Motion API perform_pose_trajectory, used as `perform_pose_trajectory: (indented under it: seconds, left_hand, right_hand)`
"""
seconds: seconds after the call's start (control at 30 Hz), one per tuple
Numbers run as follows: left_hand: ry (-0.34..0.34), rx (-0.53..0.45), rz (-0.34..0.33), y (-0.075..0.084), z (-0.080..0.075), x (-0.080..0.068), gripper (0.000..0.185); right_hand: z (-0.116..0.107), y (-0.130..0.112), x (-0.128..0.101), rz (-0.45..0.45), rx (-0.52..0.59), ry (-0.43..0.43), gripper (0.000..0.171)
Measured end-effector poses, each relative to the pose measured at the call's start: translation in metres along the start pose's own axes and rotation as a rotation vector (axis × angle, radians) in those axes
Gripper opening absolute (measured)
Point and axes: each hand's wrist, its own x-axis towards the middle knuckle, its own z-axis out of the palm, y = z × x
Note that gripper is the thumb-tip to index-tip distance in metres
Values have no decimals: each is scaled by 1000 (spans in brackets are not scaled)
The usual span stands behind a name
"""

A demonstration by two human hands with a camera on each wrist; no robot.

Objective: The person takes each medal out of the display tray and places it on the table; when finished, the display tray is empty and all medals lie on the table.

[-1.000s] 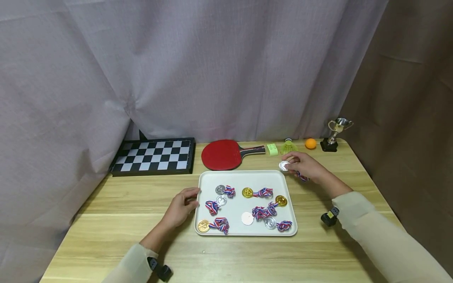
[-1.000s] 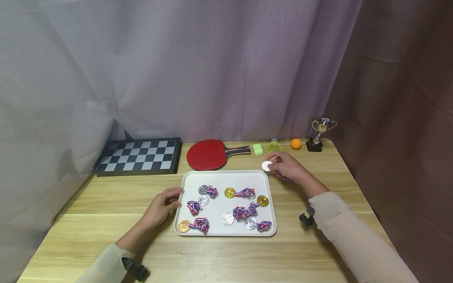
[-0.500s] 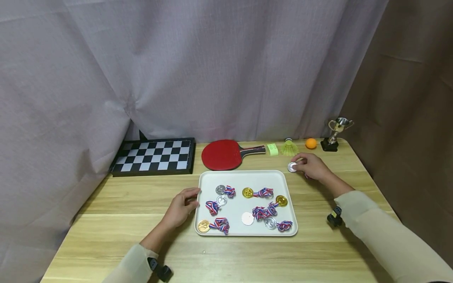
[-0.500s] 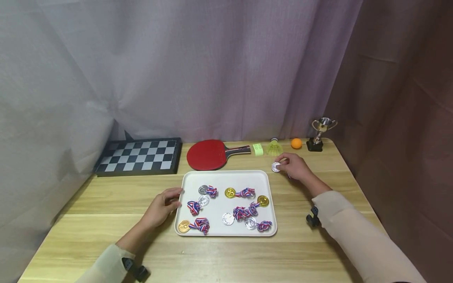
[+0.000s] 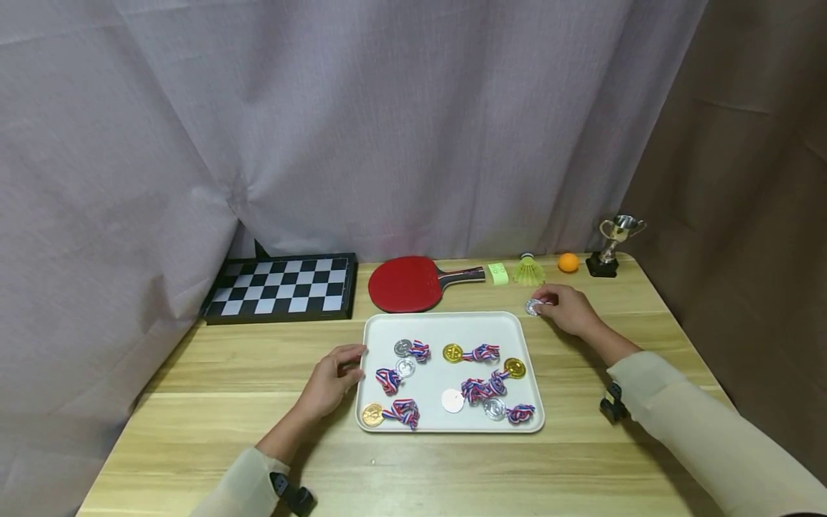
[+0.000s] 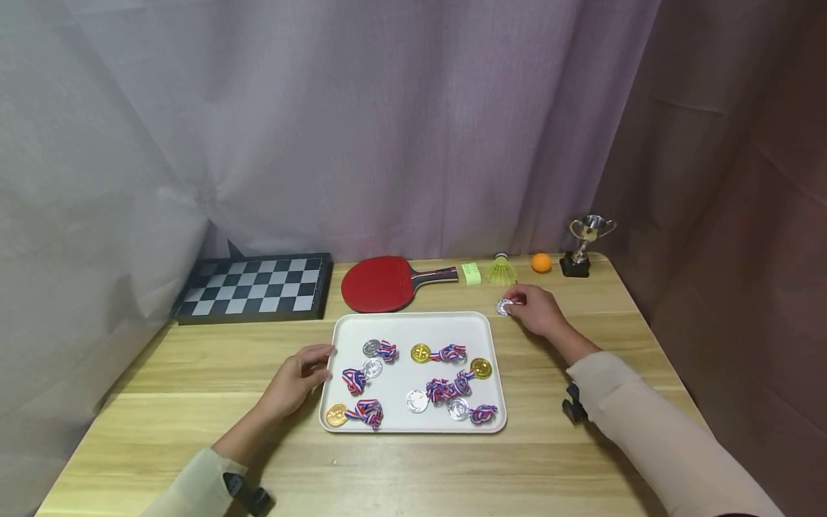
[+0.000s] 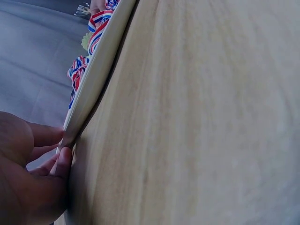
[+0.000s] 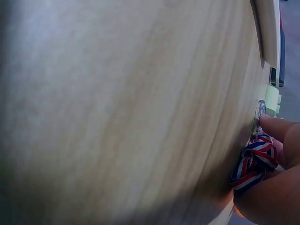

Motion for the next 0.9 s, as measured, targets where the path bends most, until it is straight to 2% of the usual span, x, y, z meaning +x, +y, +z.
perform_pose_trajectory:
  seconds: [0.37,0.6,0.9]
  left_hand:
    - [2,-7,4,0,0,1,45]
    - [4,-19,2,1,0,-1,45]
    - [-3,-13,2,-2,0,0,45]
  right_hand:
    - [-3,-4,0,13,-11,-25,24]
    - [-10,-6,-1,-1,4,-4,26]
    - [-30,-34,-12,1,17,48,33]
